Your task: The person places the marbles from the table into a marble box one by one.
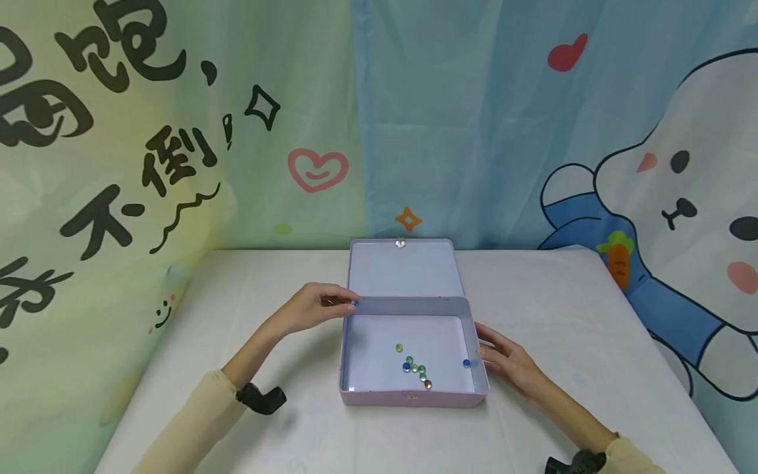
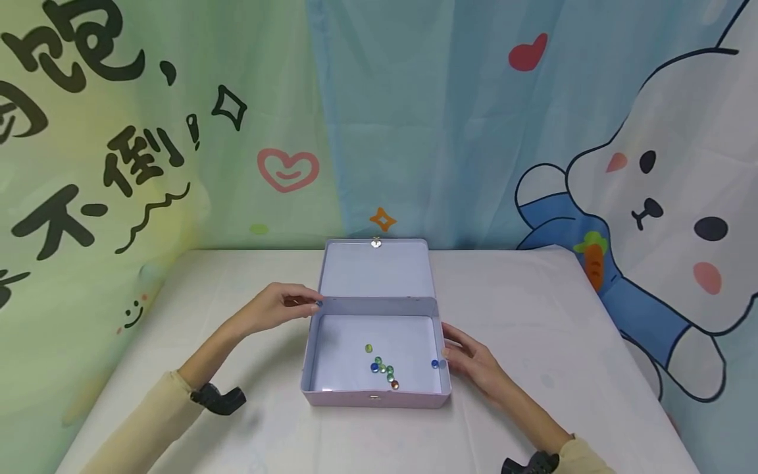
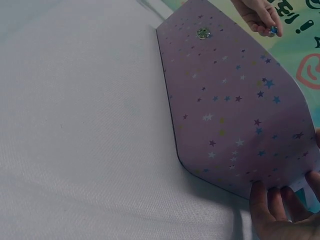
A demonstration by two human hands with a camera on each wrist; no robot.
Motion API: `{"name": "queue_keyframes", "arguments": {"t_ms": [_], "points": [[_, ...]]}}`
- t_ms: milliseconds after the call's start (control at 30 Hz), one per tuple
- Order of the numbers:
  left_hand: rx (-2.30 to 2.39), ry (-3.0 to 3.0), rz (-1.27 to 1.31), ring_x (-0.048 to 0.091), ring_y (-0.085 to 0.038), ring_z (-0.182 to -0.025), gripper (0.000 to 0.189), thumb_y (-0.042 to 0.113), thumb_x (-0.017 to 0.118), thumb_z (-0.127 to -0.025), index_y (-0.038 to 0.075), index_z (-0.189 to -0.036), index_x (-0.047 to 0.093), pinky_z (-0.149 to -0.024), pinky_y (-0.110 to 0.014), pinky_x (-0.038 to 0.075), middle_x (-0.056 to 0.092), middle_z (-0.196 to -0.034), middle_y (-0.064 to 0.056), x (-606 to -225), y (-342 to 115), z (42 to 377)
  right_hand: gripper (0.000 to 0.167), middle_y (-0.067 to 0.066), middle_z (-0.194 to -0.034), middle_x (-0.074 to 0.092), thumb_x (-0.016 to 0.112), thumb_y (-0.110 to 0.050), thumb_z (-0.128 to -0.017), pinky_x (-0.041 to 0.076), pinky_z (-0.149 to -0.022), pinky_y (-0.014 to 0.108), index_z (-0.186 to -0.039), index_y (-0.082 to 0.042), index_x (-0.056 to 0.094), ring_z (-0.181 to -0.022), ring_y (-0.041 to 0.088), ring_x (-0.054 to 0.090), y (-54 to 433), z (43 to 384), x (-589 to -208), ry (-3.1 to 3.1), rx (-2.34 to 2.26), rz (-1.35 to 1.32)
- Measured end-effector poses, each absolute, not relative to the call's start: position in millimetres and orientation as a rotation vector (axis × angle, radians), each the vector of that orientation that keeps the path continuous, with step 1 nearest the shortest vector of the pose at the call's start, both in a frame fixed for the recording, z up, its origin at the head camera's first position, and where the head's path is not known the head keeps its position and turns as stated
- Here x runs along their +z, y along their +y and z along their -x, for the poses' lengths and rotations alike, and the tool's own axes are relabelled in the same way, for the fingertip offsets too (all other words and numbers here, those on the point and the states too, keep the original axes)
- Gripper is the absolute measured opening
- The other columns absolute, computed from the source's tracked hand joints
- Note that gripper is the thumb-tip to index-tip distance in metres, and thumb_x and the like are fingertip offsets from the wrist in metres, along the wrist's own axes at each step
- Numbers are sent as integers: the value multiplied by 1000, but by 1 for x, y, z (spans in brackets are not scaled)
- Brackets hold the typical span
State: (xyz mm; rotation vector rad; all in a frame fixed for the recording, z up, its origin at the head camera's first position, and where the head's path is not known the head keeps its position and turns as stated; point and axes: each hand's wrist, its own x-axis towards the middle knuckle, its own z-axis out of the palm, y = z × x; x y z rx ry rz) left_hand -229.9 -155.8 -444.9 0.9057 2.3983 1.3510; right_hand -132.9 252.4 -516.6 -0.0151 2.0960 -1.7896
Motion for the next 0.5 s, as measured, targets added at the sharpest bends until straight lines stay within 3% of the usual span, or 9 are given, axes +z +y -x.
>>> {"name": "queue_keyframes", "arguments": {"t_ms": [167,500], "points": [[1292,2383,-1012,62,-7,-82,24,22,71,-89,14,-112,73,-72,-22,53,74,-104,-2,-436,-142,231,64,22,-157,26,54,-23,-98,46,-92,13,-153,-7,25,-111,-13,51,253,133,-517,2113,-1775,13],[1179,2283,-1135,68,-7,-92,25,22,72,-88,14,-111,73,-82,-21,56,74,-106,-4,-422,-113,238,64,21,-157,25,54,-23,-98,45,-93,13,-153,-8,25,-112,-14,49,253,133,-518,2110,-1777,1]]}}
